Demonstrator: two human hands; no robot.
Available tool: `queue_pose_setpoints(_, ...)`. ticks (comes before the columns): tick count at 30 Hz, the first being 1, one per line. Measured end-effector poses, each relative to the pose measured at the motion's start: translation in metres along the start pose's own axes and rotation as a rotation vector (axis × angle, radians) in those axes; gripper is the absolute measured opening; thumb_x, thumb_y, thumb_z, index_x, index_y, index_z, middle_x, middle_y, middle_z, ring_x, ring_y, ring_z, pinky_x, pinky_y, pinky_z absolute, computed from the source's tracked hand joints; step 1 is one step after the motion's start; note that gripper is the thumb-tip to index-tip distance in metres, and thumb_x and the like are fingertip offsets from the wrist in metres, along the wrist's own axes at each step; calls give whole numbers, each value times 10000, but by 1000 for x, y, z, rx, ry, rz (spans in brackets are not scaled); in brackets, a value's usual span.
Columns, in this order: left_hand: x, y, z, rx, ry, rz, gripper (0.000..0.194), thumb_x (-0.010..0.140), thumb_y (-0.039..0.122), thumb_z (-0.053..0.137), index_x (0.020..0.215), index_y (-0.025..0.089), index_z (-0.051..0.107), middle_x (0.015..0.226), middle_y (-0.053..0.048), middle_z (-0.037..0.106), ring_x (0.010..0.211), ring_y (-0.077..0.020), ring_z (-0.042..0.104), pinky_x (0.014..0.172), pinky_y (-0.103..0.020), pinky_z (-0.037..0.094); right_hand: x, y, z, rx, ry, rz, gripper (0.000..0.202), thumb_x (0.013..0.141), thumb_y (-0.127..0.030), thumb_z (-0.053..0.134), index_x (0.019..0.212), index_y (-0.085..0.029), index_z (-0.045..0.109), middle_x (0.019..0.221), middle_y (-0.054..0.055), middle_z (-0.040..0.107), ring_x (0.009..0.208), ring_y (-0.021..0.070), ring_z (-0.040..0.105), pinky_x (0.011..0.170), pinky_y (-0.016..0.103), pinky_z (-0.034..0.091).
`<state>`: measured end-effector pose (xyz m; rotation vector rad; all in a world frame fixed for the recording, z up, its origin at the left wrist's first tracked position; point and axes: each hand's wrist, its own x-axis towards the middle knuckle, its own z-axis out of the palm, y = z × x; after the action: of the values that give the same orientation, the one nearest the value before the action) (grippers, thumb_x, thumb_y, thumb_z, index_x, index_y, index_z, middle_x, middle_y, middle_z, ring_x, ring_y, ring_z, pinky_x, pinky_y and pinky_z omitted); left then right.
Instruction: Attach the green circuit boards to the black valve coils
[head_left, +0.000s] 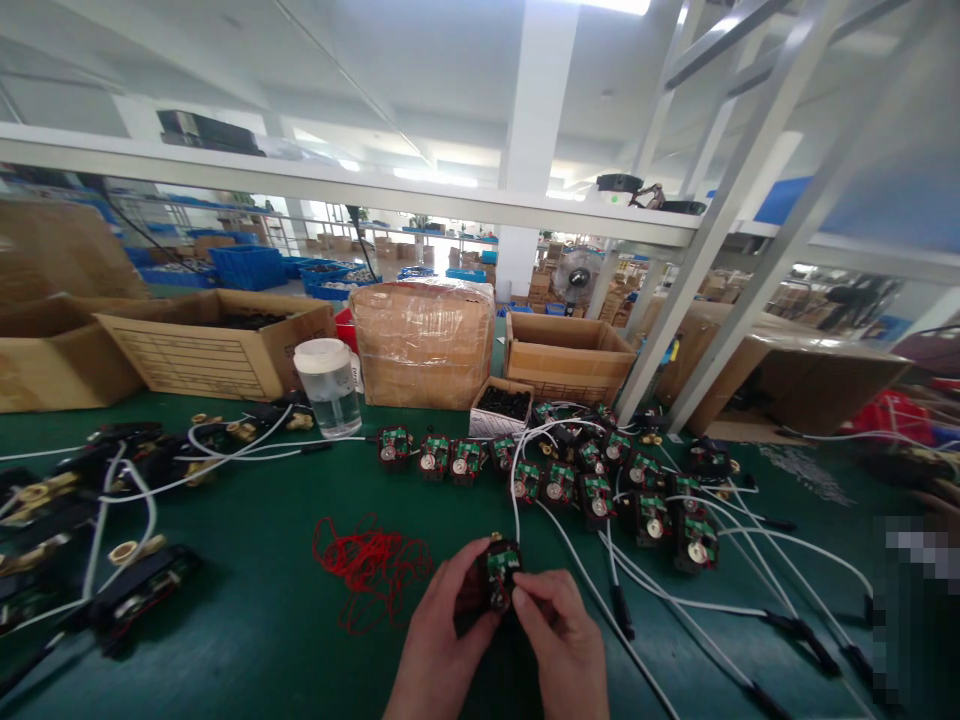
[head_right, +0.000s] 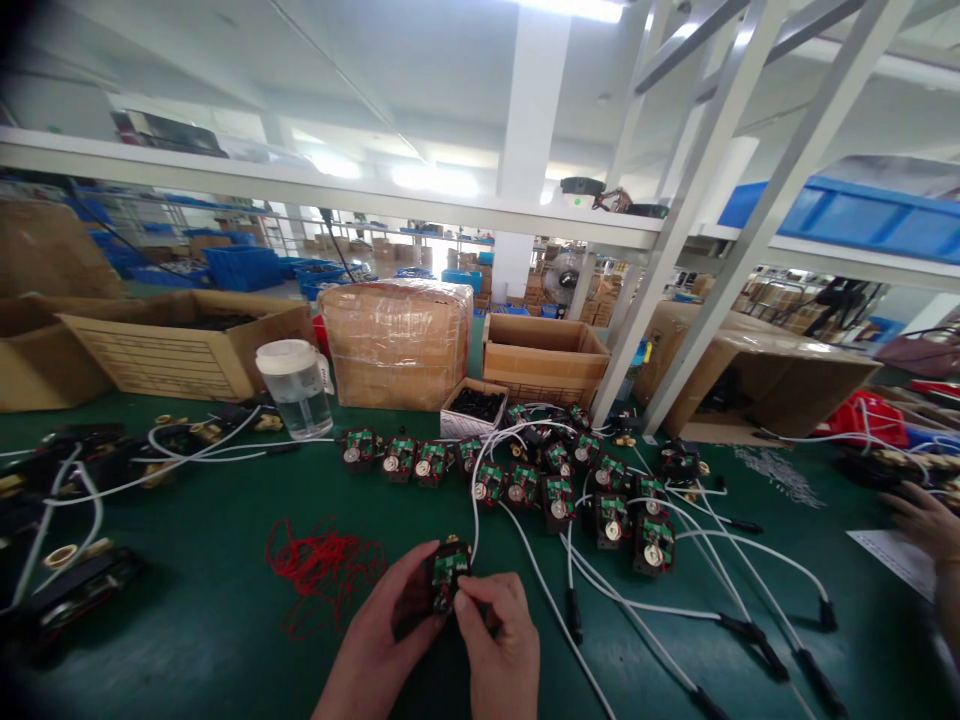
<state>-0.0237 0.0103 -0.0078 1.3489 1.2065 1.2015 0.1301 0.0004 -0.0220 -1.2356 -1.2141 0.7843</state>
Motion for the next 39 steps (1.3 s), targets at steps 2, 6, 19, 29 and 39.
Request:
queue_pose_setpoints(2,0,2,1,9,7,-11,522,742,167,655,1251,277,612,1192,-42,733,1000,-215,742,926,-367,599,-2,5,3,19,38,14,194,860,-388,707,920,-224,791,862,55,684,805,206,635,699,292,518)
queue_pose_setpoints(6,0,3,2,15,16,-28,493,740,191,671,1224,258,603,1157,-52,747,962,-225,749,900,-382,605,-6,9,10,53,67,76,232,856,-421,706,913,-208,777,875,64,706,836,223,658,721,307,534)
queue_pose_setpoints(19,-1,1,1,10,6,-25,515,733,155,655,1236,247,595,1161,-61,754,967,-224,747,888,-378,614,25,-42,-13,-230,-335,38,119,905,-250,571,861,-217,676,758,-1,651,607,160,628,585,253,477)
queue_pose_setpoints(29,-1,-1,1,-14,6,-5,516,741,136,674,1239,251,605,1152,-60,758,961,-222,751,885,-365,611,52,-67,-33,-480,-624,-310,224,973,-173,524,940,-268,724,910,17,648,821,176,627,707,251,466)
queue_pose_setpoints(39,1,7,2,-28,14,-51,501,697,150,682,1186,239,616,1091,-53,773,924,-228,754,884,-373,607,31,-36,-18,-307,-372,-240,175,978,-216,517,875,-215,658,838,20,604,778,170,605,695,263,464)
